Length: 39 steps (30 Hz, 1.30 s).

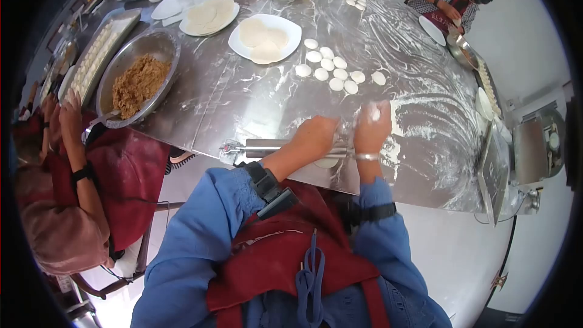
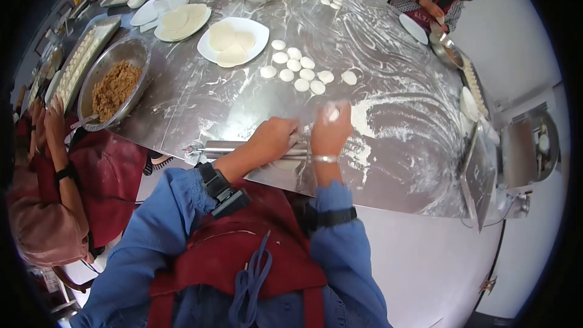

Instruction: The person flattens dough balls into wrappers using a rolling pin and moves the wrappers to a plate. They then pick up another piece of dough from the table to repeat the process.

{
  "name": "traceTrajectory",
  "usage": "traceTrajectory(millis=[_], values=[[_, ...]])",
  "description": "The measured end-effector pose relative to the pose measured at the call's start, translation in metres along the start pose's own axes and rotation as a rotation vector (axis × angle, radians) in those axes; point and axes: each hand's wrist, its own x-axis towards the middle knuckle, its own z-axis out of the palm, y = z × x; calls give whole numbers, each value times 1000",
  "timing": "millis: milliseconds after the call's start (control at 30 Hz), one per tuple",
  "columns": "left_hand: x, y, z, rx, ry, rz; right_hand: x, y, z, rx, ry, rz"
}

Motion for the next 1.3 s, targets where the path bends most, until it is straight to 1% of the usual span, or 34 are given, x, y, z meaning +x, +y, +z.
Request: traceTrajectory(millis=[33,100,133,200,233,267,300,333,400,433,467,500,533,567,633,667,700,767,833,867,900,933,967,1000,1067,1100,1167,1233,1300], values=[[0,-1,-2,14,-65,11,-5,-2,-7,0,-10,-12],[-9,-2,-10,0,-48,13,-32,-7,-36,148,-34,105],[-11,-2,-15,3,-44,27,-39,-14,-45,148,-38,104],[-13,-3,-19,-18,-74,-9,-56,-28,-58,272,-52,335],[-17,-1,-17,-42,-104,-42,-54,-20,-53,265,-40,360],[-17,1,-15,-39,-122,-35,-37,-6,-37,144,-37,215],[-14,4,-11,-52,-68,-28,-21,1,-26,23,-38,62],[-8,7,-8,-64,-1,-19,-9,-2,-17,26,-29,54],[-2,9,-4,-60,-16,-41,3,-13,-1,-56,-4,-9],[-1,7,-4,-60,-38,-73,0,-14,-4,-53,-5,-14],[-2,4,-5,-61,-31,-75,-9,-12,-13,3,-11,31],[-5,0,-7,-7,-38,-20,-19,-9,-24,55,-21,78],[-9,-3,-7,46,-50,32,-29,-9,-36,19,-4,-39],[-11,-5,-9,42,-53,26,-38,-12,-44,17,-11,-35],[-17,-4,-14,-30,-65,-18,-55,-27,-55,293,-34,341],[-20,-3,-11,-29,-87,-20,-49,-1,-48,109,-20,156],[-18,0,-8,-19,-75,-4,-37,-3,-35,106,-9,168],[-7,4,-4,-10,-43,25,-6,-10,-13,4,-27,-21],[0,4,2,-23,66,24,-4,-3,-9,0,-18,-13],[-1,1,2,-24,77,22,-3,0,-5,3,-11,3],[-5,1,-6,8,0,22,-8,-3,-11,6,-20,-6],[-10,1,-11,37,-83,21,-23,-7,-27,68,-27,66],[-14,0,-16,35,-84,13,-34,-12,-40,127,-31,144],[-17,-1,-20,18,-76,-16,-40,-19,-46,128,-33,153],[-24,-1,-19,4,-95,-45,-53,-33,-58,246,-65,403],[-25,1,-17,-7,-112,-18,-49,-24,-50,247,-52,414],[-16,9,-16,0,-104,35,-17,-1,-21,48,-30,79],[-11,11,-5,11,-2,-30,-2,-14,-9,65,-11,41],[-14,-2,8,-37,115,25,-12,-9,-17,-81,38,-97]])
